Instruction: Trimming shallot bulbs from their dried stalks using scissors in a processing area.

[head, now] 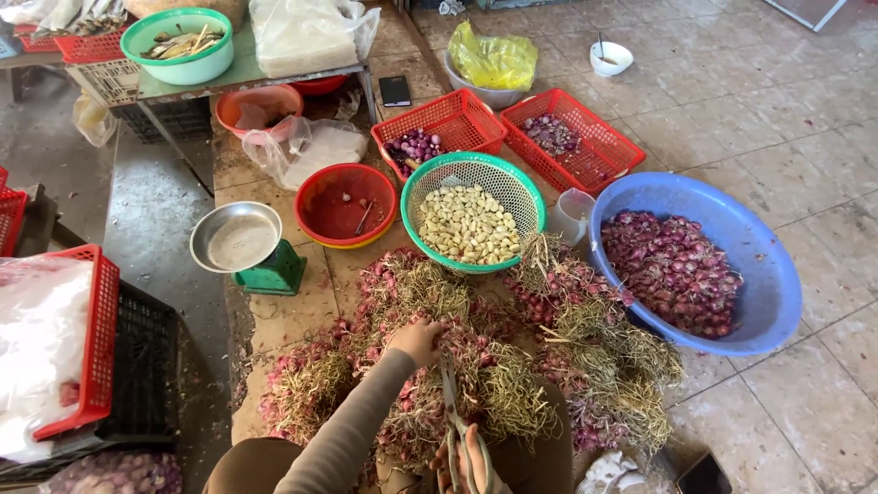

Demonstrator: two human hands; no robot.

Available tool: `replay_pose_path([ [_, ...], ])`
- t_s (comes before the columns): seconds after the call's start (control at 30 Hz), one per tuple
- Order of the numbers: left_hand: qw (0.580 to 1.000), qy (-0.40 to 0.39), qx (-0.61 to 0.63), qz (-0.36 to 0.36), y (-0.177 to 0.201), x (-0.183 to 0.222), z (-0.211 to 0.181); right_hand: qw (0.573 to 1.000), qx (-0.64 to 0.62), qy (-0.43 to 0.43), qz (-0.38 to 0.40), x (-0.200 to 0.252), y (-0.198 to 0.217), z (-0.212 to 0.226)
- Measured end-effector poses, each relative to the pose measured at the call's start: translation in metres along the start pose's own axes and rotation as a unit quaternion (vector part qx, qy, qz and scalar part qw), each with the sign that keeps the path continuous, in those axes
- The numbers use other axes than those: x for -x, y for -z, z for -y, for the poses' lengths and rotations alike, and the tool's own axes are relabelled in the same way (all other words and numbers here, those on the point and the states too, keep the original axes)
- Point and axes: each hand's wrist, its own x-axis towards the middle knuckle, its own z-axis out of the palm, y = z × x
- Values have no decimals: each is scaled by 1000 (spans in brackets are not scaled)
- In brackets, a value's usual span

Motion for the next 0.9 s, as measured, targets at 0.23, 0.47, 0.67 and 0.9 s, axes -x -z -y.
replay_pose_path([
  [0.23, 980, 11, 196, -30, -21, 46, 1, 995, 45, 85, -14, 25, -65, 22],
  [0.47, 785, 79, 614, -20, -81, 20, 36, 996, 21, 59, -63, -4, -32, 10],
  [0.67, 792, 110, 599, -44, -68, 32, 28, 976, 161, 145, 28, 0, -16, 12],
  [0.9, 689, -17, 725, -7, -75, 39, 40, 984, 65, 164, 17, 12, -39, 25],
])
